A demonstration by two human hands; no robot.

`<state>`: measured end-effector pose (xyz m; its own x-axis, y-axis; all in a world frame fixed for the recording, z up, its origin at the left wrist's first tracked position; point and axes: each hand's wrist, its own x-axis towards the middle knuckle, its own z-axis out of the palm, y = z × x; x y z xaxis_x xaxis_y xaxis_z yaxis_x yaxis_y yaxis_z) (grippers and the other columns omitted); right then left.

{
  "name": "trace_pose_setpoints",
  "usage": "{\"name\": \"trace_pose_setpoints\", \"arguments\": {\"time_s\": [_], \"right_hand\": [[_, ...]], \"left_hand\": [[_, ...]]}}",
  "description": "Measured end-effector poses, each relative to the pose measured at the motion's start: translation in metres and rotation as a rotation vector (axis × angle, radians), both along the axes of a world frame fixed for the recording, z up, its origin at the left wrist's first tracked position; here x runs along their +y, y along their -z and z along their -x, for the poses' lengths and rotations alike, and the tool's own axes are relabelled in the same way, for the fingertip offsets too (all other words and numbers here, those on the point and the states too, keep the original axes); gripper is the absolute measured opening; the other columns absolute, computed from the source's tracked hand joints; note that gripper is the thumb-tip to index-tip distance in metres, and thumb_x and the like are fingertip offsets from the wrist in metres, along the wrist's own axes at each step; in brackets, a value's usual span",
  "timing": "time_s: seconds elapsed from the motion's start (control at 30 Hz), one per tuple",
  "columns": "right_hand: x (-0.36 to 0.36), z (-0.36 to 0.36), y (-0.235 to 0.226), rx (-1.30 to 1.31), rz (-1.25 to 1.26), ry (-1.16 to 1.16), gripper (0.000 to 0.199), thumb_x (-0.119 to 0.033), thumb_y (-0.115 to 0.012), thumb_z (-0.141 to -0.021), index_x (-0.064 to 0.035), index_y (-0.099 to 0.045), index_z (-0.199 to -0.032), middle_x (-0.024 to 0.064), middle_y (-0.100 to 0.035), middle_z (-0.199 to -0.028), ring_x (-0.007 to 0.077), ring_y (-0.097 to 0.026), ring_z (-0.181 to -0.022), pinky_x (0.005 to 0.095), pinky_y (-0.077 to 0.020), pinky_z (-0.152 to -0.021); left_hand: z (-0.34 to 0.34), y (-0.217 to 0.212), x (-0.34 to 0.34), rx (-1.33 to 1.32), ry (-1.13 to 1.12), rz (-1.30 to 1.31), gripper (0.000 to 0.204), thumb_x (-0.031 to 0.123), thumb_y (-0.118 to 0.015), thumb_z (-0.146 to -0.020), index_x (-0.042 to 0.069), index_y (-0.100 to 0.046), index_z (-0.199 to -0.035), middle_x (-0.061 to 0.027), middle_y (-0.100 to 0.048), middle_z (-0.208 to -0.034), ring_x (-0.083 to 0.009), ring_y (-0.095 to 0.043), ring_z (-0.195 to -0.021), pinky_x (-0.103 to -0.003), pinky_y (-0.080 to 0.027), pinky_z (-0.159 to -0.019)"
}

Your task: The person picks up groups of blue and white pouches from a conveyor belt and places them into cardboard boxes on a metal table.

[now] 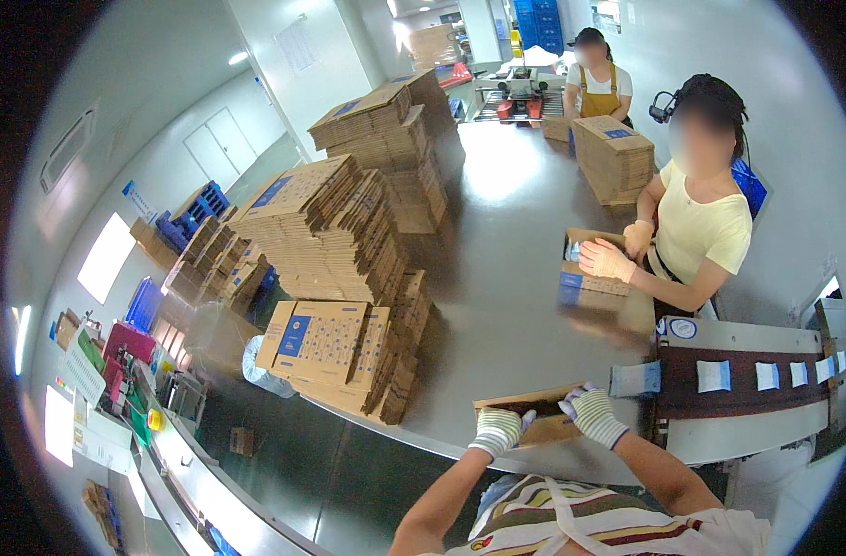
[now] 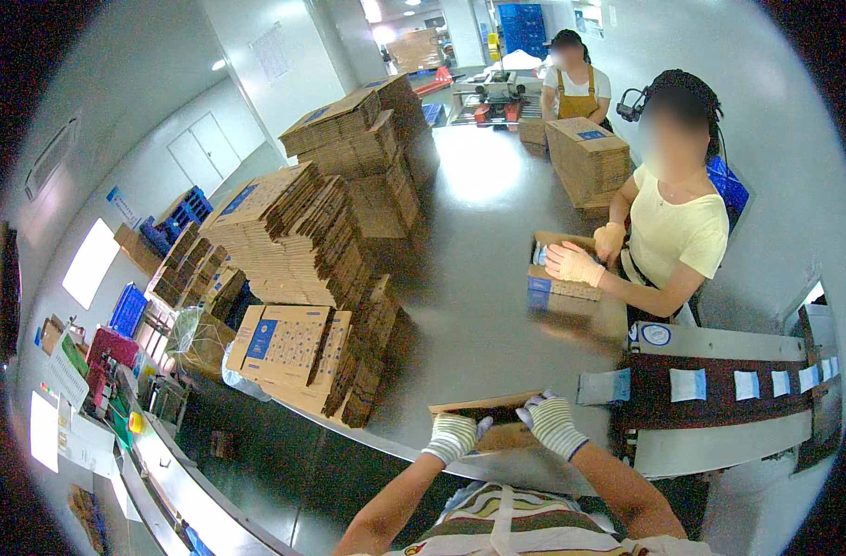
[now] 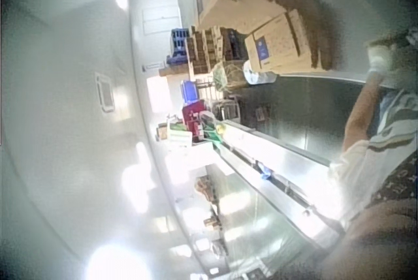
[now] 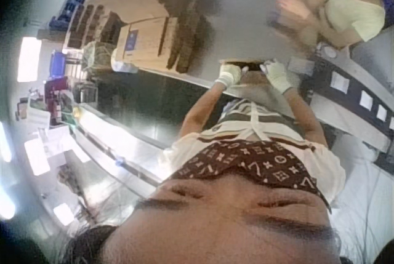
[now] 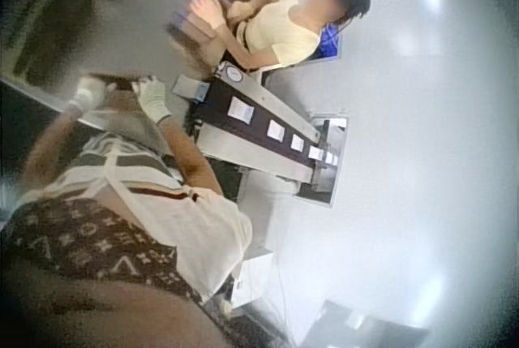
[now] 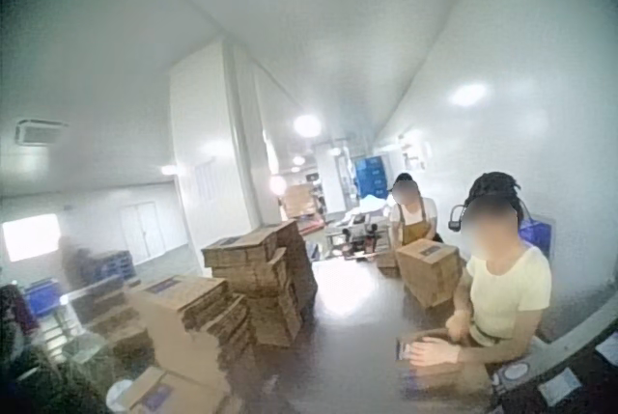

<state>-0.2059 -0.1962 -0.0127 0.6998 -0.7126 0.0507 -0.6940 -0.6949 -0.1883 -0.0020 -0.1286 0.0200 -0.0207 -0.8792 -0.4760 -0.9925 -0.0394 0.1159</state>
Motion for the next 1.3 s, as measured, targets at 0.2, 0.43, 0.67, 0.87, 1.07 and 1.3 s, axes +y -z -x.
{"name": "trace_pose_setpoints", "arguments": {"time_s": [0.2, 0.43, 0.67, 0.87, 1.07, 1.3], "right_hand": [[-0.016, 0.007, 0.062, -0.112, 0.23, -0.026, 0.022, -0.034, -0.056, -0.079, -0.0129, -0.062, -0.076, 0.0029, -0.058, -0.084, 0.0226, -0.051, -0.08, 0.04, -0.0422, -0.069], [-0.02, -0.001, 0.001, -0.356, -0.295, 0.059, 0.028, -0.033, -0.06, -0.081, -0.0081, -0.062, -0.092, 0.0088, -0.061, -0.098, 0.0297, -0.054, -0.097, 0.042, -0.043, -0.084], [-0.009, -0.003, -0.069, -0.826, -0.52, 0.176, 0.068, -0.032, -0.078, -0.066, 0.0038, -0.047, -0.115, 0.0186, -0.059, -0.103, 0.026, -0.055, -0.102, 0.04, -0.0428, -0.092], [0.031, -0.063, -0.076, -0.038, -0.218, -0.053, 0.04, -0.024, -0.072, -0.067, -0.0018, -0.054, -0.096, 0.0157, -0.06, -0.095, 0.0303, -0.058, -0.09, 0.0414, -0.0463, -0.078], [0.072, -0.081, 0.033, -0.077, 0.126, -0.381, 0.014, -0.019, -0.047, -0.081, -0.0102, -0.057, -0.086, 0.0072, -0.058, -0.085, 0.022, -0.056, -0.081, 0.036, -0.0445, -0.071], [0.026, -0.071, 0.029, -0.078, 0.243, -0.663, 0.013, -0.018, -0.046, -0.08, -0.0123, -0.057, -0.084, 0.003, -0.055, -0.083, 0.0191, -0.053, -0.082, 0.0337, -0.0433, -0.071]], "left_hand": [[0.046, 0.034, 0.021, 0.152, 0.083, 0.483, 0.042, 0.03, -0.049, -0.086, 0.003, -0.048, -0.118, -0.0157, -0.058, -0.098, -0.0303, -0.057, -0.092, -0.042, -0.045, -0.08], [0.035, 0.068, 0.01, 0.025, 0.041, 0.333, 0.021, 0.018, -0.053, -0.079, 0.005, -0.056, -0.095, -0.0153, -0.064, -0.081, -0.0264, -0.065, -0.07, -0.04, -0.051, -0.059], [0.007, -0.021, 0.041, 1.541, -0.693, 0.613, 0.051, 0.02, -0.07, -0.079, -0.001, -0.043, -0.117, -0.0142, -0.061, -0.102, -0.0206, -0.06, -0.089, -0.032, -0.05, -0.077], [0.016, 0.123, 0.087, 1.628, -0.718, 0.109, 0.054, 0.019, -0.067, -0.081, 0.007, -0.042, -0.128, -0.0075, -0.049, -0.124, -0.0193, -0.048, -0.11, -0.032, -0.04, -0.093], [-0.044, 0.156, 0.152, 0.535, -0.435, 0.17, 0.024, 0.024, -0.06, -0.082, 0.007, -0.064, -0.098, -0.0163, -0.065, -0.085, -0.03, -0.061, -0.078, -0.035, -0.049, -0.073], [-0.05, 0.011, 0.11, -0.141, 0.272, 0.589, 0.056, 0.026, -0.065, -0.071, 0.007, -0.048, -0.121, -0.0094, -0.054, -0.11, -0.0299, -0.043, -0.114, -0.045, -0.033, -0.097]]}}
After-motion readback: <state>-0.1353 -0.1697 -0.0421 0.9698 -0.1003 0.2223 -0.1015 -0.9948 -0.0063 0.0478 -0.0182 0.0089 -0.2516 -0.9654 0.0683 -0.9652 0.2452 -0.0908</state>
